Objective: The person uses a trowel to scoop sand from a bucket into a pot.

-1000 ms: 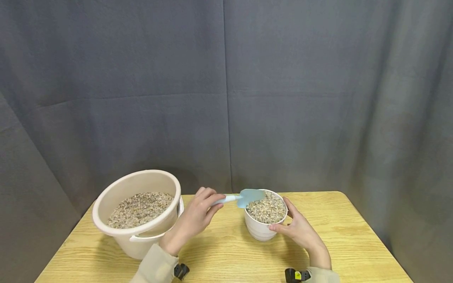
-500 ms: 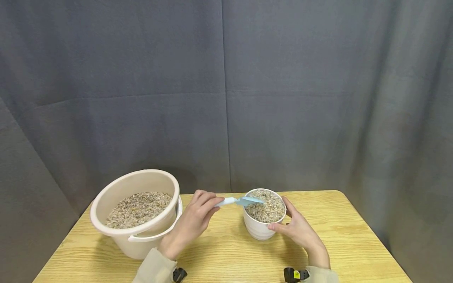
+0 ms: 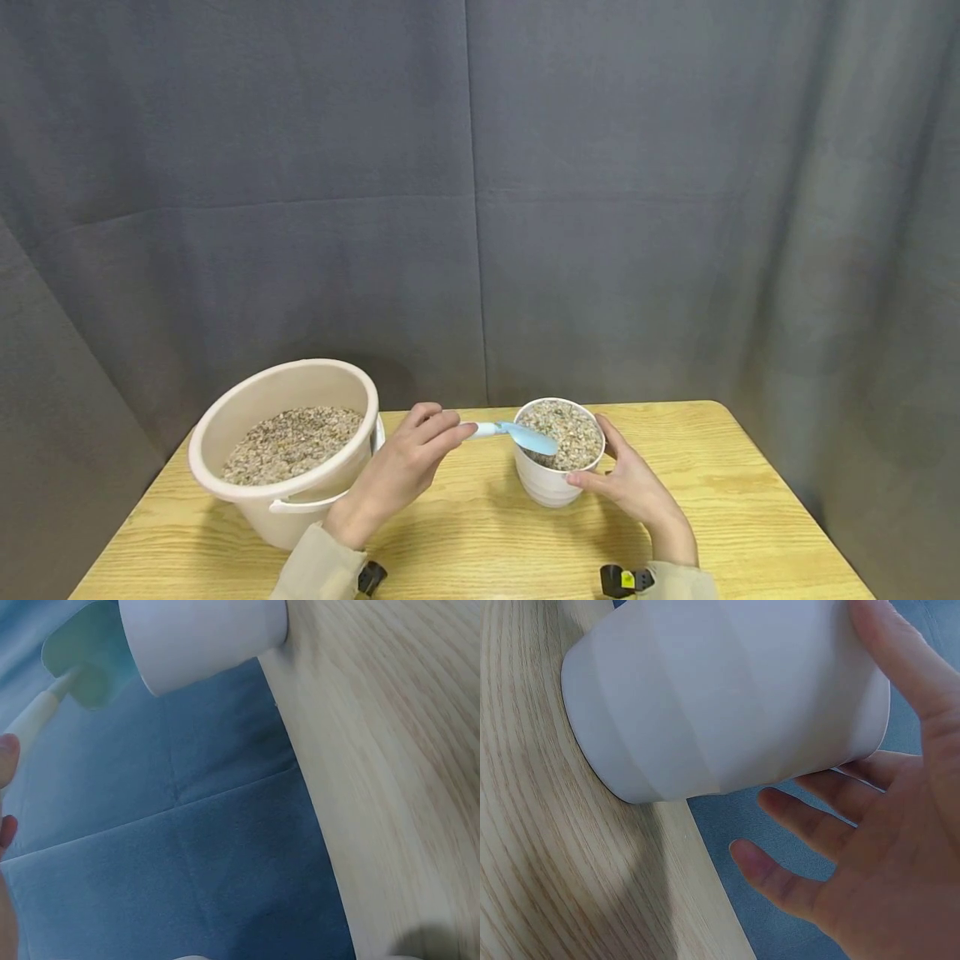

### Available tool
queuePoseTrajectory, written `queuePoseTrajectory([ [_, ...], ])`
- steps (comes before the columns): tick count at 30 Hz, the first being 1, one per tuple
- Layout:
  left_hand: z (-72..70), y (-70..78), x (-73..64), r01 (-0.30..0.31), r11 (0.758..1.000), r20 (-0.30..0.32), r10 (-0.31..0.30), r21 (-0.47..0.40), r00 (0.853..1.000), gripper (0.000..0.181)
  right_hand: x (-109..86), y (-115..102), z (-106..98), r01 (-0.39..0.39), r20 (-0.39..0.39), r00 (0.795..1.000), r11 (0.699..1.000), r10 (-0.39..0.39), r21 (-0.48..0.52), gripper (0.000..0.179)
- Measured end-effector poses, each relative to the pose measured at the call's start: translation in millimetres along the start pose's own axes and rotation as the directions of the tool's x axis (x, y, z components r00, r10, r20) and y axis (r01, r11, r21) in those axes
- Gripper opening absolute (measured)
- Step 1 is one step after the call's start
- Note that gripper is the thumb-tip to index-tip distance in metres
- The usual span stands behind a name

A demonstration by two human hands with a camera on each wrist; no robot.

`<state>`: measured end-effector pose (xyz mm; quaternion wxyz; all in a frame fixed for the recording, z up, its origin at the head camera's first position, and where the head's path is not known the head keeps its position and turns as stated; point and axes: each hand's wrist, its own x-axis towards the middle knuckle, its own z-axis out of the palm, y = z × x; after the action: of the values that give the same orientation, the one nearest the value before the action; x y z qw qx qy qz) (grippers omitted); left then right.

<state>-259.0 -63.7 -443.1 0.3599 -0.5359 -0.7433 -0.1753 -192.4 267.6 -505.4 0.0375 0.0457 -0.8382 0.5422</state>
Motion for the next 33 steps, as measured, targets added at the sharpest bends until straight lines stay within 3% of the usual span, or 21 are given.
queuePoseTrajectory([
  [4, 0.7, 0.7, -0.1, -0.015, 1.000, -0.011, 0.015, 0.016, 1.000, 0.050, -0.3, -1.6, -1.1, -0.003, 0.003, 1.000, 1.000, 0.003, 0.005, 0.101],
  [9, 0.0, 0.2, -1.9, 0.021, 1.000, -0.053, -0.020, 0.007, 0.998, 0.059, -1.2, -2.7, -0.5, -0.015, 0.001, 1.000, 1.000, 0.015, 0.013, 0.102],
  [14, -1.0, -2.0, -2.2, 0.046, 0.999, -0.100, -0.048, -0.022, 0.994, 0.057, -1.0, -2.7, -0.7, -0.012, 0.004, 1.000, 1.000, 0.011, 0.017, 0.101],
  [20, -1.9, -2.2, -2.0, 0.069, 0.997, -0.110, -0.073, -0.036, 0.991, 0.053, -0.9, -2.1, -0.3, -0.004, 0.003, 1.000, 1.000, 0.003, 0.014, 0.100],
  [25, 0.4, -1.5, -3.1, 0.127, 0.990, -0.121, -0.134, -0.064, 0.984, 0.046, -0.8, -1.4, 0.2, 0.001, 0.003, 1.000, 1.000, -0.001, 0.007, 0.100],
  [33, 2.5, 0.0, -4.1, 0.237, 0.961, -0.141, -0.256, -0.139, 0.956, 0.044, 0.2, -0.9, 0.0, 0.011, 0.002, 1.000, 1.000, -0.011, 0.005, 0.100],
])
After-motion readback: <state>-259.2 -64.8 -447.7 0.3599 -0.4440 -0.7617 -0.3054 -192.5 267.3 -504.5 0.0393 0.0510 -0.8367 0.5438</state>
